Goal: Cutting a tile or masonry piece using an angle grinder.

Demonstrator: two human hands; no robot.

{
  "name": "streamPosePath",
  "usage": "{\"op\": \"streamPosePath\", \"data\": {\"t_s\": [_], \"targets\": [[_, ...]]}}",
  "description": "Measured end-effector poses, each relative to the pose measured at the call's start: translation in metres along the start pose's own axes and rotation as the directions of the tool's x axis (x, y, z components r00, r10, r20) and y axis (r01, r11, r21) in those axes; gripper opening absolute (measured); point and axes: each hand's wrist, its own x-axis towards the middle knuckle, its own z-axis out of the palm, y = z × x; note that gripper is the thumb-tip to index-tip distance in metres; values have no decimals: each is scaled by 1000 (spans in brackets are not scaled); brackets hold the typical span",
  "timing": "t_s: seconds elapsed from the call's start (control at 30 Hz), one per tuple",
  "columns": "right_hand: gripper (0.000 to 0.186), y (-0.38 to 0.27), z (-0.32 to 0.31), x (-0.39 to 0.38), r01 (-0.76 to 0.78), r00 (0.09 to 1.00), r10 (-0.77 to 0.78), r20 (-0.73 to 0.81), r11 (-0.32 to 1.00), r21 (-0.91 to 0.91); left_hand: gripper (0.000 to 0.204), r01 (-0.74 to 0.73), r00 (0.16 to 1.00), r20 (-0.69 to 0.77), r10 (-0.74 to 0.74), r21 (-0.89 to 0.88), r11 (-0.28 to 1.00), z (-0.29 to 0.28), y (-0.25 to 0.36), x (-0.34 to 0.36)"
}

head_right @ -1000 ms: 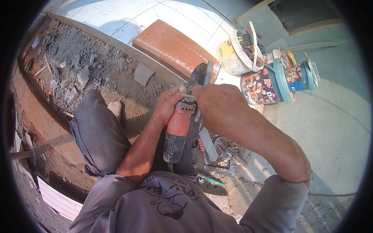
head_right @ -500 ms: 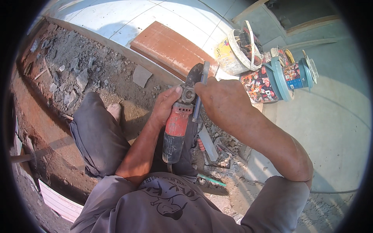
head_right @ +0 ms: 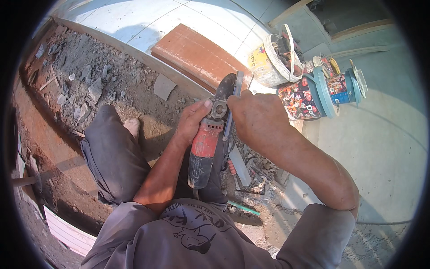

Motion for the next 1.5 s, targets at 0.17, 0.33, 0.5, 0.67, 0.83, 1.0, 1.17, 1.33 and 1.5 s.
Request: {"op": "streamPosePath", "data": {"t_s": [0.17, 0.33, 0.5, 0.67, 0.83, 1.0, 1.17, 1.33, 1.5], "targets": [[10, -1, -2, 0, -4, 1000, 4, -3, 1000, 22, 37, -4, 1000, -12, 4, 3, 1000, 0, -1, 0], [11, 2, 0, 2, -11, 1000, 10, 25, 1000, 14, 37, -5, 1000, -5, 5, 5, 1000, 0, 0, 0], [13, 11, 1, 5, -13, 999, 10, 34, 993, 115, 37, 12, 1000, 1, -12, -3, 1000, 0, 1, 0], [21, 18, -6, 11, -111, 980, 85, 181, 984, 139, 37, 12, 1000, 14, -11, -23, 1000, 0, 1, -1], [26, 17, -6, 10, -124, 975, 101, 199, 986, 107, 37, 19, 999, 32, -18, -34, 999, -3, -2, 1], [16, 17, -1, 9, -131, 983, 105, 153, 977, 170, 37, 11, 1000, 27, -10, -33, 999, -3, -3, 2], [18, 16, -2, 8, -107, 985, 85, 147, 983, 148, 37, 2, 1000, 19, -2, -10, 1000, -3, -2, 2], [20, 13, -3, 9, -98, 987, 79, 139, 985, 139, 37, 5, 1000, 19, -5, -27, 1000, -2, -2, 1], [18, 17, 5, 6, -49, 997, 39, 65, 987, 154, 37, 8, 1000, 2, -8, -48, 999, 0, -2, 2]]}}
